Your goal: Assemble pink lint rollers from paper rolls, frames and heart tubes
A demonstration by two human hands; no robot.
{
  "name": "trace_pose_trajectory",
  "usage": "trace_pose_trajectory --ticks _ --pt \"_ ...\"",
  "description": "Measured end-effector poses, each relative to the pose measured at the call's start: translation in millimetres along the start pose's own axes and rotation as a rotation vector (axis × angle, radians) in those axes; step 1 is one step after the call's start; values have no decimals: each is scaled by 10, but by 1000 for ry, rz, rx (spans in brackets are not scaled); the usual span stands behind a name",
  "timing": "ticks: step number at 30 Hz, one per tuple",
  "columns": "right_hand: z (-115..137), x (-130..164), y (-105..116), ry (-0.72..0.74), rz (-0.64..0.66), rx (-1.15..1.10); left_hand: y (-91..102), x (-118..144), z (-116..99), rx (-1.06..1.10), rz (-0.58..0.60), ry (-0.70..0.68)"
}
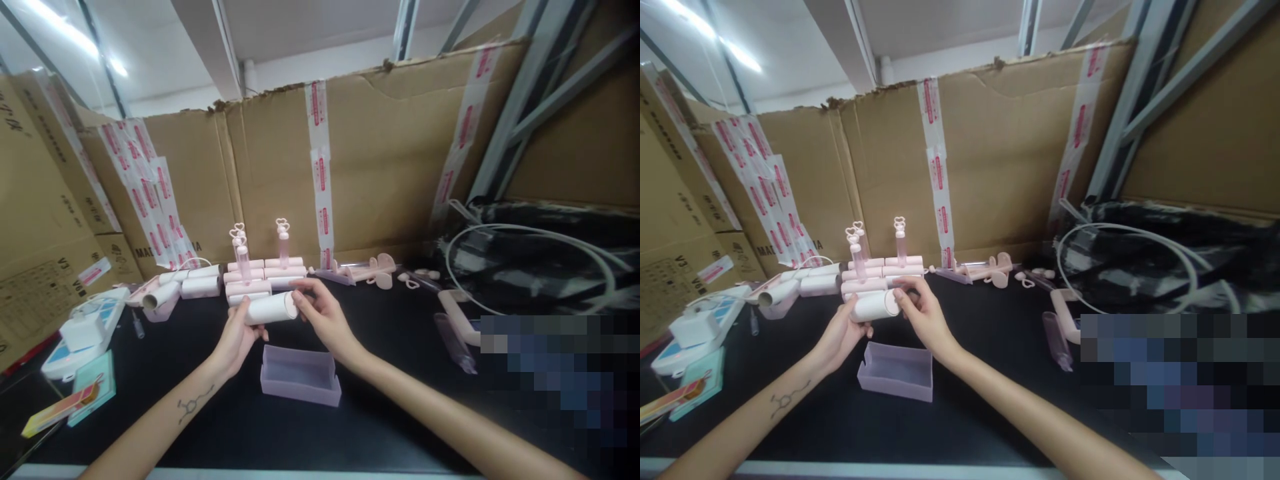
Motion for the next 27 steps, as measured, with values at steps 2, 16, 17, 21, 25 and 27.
trace_pose_trajectory --ticks 2,16,17,21,25,27 --pt "34 7 8 37 2 64 -23 18 3 20 28 15" --pt "116 30 -73 585 298 1028 -27 25 -21 89 75 62" --pt "115 15 -70 590 296 1036 -23 24 -37 75 68 53" --pt "171 -21 -22 599 250 960 -37 30 -150 -37 75 8" --pt "261 20 0 599 192 881 -65 49 -206 -181 27 -209" --pt "287 79 -24 614 189 939 -70 67 -179 -202 -38 -298"
Point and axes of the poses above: each hand's wrist, its own x-axis away from the middle knuckle, its own y-axis out of the back of the hand, z = x × y, the point moved 1 cm from there along -x, towards the middle knuckle, and after that the axes turned 6 degrees about y, right-handed, at the moved point
